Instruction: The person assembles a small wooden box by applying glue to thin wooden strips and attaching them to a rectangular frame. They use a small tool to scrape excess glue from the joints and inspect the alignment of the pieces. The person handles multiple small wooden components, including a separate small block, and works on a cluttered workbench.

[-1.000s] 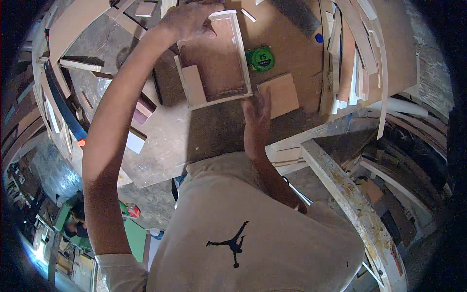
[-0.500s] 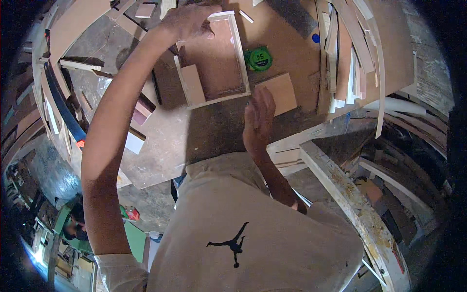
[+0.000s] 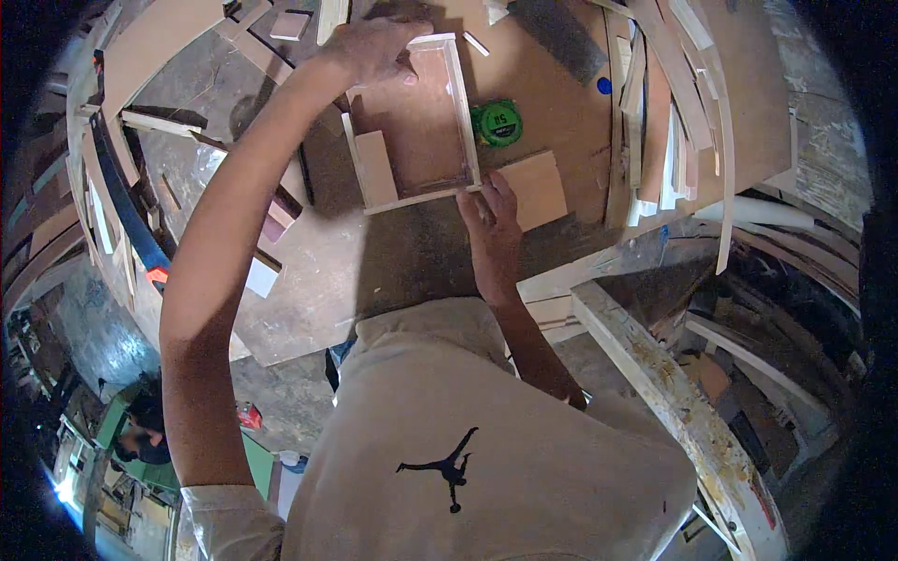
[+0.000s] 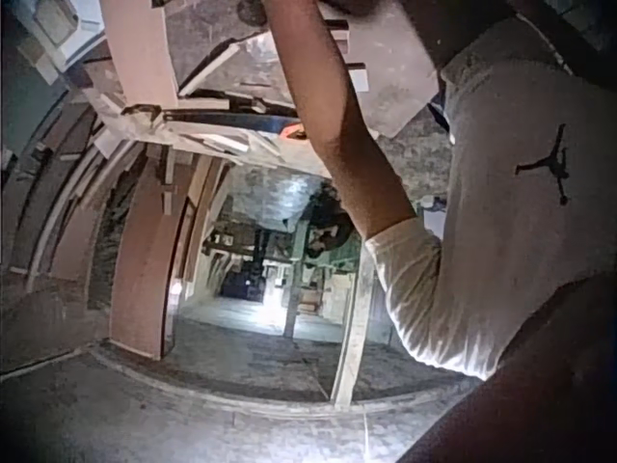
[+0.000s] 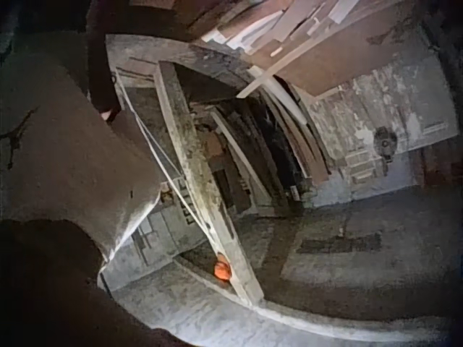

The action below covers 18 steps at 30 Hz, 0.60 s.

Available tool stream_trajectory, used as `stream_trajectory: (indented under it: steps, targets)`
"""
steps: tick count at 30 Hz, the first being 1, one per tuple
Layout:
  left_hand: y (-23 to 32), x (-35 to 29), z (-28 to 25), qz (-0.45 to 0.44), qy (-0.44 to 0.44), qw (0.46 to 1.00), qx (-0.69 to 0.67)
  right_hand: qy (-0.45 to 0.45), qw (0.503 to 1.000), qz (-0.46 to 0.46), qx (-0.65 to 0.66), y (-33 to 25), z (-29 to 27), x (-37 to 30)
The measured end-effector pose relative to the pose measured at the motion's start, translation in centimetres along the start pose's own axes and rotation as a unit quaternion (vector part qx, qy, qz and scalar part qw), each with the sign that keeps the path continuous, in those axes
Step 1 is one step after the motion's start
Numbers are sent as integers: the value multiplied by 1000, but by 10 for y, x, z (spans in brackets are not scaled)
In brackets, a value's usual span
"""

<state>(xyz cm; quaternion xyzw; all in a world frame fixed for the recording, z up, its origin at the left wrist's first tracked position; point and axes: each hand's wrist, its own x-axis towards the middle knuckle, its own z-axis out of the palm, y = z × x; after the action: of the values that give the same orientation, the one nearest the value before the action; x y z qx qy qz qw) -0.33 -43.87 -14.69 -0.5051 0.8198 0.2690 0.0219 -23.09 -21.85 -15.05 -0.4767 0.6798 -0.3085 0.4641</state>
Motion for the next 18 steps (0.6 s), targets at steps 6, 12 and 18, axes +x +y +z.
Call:
stream_trajectory:
  steps: [6, 12, 18]
  targets:
    - [5, -7, 3, 1, 62, 998, 34, 7, 998, -39, -53, -8, -10, -7]
    - [-3, -2, 7, -8, 54, 998, 29, 46, 925, 98, 364, 1, 9, -21]
    - [-1, 2, 10, -2, 31, 999, 28, -21, 857, 184, 481, 6, 26, -15]
